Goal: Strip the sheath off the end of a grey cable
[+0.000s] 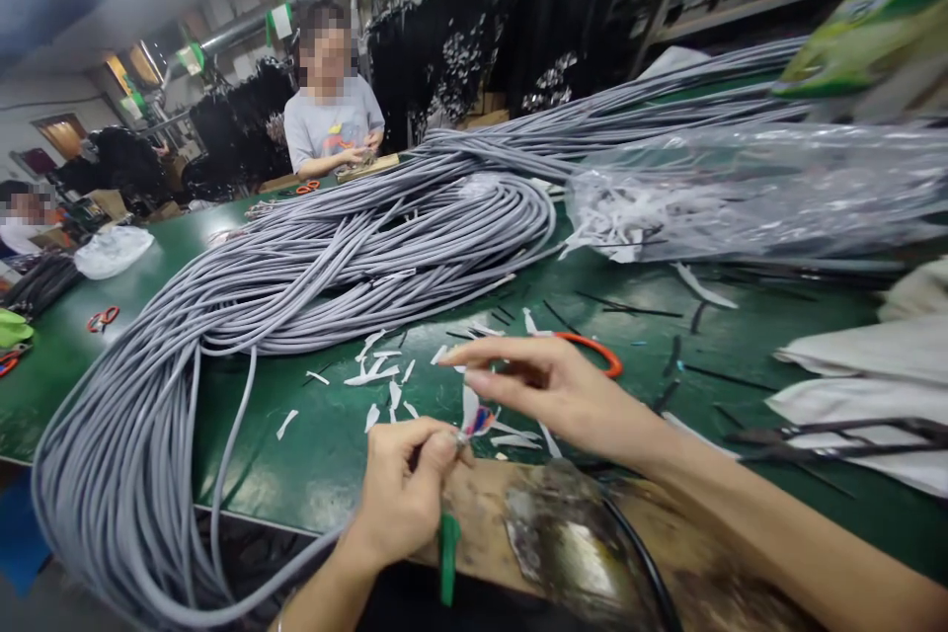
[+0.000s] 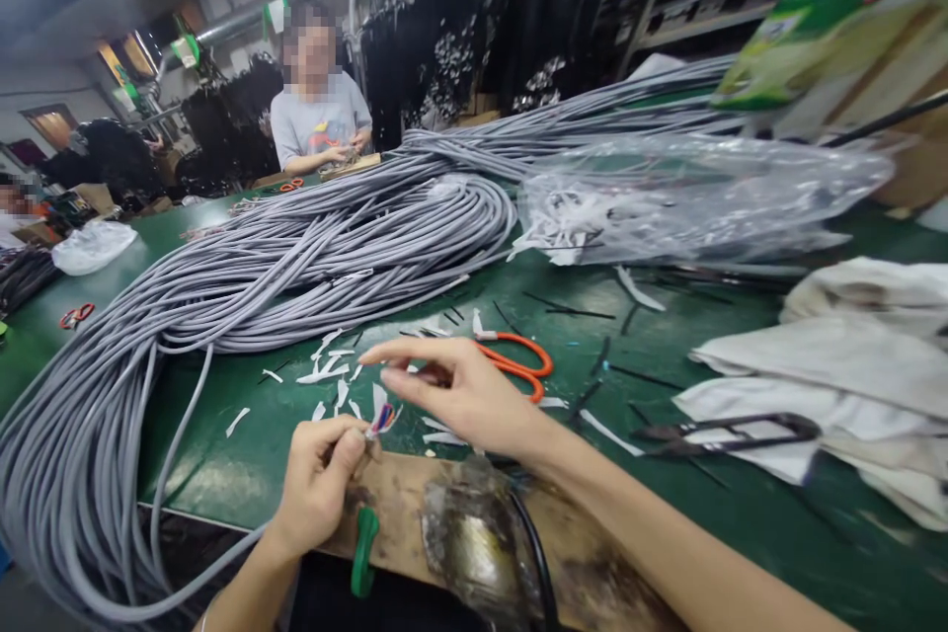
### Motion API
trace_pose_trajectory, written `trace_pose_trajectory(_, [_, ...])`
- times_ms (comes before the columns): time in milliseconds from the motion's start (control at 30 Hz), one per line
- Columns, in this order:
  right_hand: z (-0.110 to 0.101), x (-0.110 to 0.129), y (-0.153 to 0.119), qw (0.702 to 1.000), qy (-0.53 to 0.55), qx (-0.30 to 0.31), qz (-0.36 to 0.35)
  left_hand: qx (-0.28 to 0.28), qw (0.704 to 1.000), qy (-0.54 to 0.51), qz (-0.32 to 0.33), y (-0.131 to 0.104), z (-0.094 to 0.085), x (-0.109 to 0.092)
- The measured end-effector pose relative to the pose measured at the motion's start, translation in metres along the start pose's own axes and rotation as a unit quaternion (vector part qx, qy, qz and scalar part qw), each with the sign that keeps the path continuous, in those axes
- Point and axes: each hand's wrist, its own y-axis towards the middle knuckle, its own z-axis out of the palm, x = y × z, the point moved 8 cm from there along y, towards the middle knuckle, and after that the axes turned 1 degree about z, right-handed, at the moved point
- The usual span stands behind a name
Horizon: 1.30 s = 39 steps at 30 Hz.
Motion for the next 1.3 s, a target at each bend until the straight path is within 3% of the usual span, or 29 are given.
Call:
trace_pose_trajectory(100, [0.022,0.012,-0.007,0.992,0.005,0.107,-0.064,0.044,0.989,-0.126,-0.070,0.002,0.005,0.010])
trace_pose_trajectory(167, [0.028,0.013,-0.009,0.989,0.002,0.129,-0.076,0.070,0.976,-0.183,-0.094,0.003,0.009,0.012])
trace_pose_trajectory(367, [0.021,0.015,-0.010,0.989,-0.088,0.051,-0.108,0.062,0.943,-0.300,-0.132,0.003,0.011,0.021])
trace_pose_trajectory(467, [0.021,0.011,-0.012,0.994,-0.078,0.040,-0.071,0.059,0.933,-0.324,-0.145,0.003,0.012,0.024])
trace_pose_trajectory(633, [0.024,0.001,-0.011,0.997,-0.040,0.067,0.000,0.069,0.931,-0.318,-0.168,0.002,0.015,0.025])
trace_pose_trajectory(767, [0.024,0.016,-0.011,0.989,-0.105,0.048,-0.089,0.062,0.937,-0.305,-0.160,0.001,0.013,0.024])
trace_pose_trajectory(967, [0.030,0.036,-0.028,0.939,-0.235,0.005,-0.252,-0.023,0.953,-0.245,-0.176,0.001,0.002,0.023])
trace_pose_trajectory(1167, [0.035,0.032,-0.030,0.917,-0.291,-0.005,-0.271,-0.088,0.950,-0.226,-0.194,0.003,-0.004,0.029])
trace_pose_trajectory(1300, [0.037,0.039,-0.033,0.914,-0.283,-0.029,-0.289,-0.122,0.981,-0.077,-0.127,0.003,-0.012,0.023])
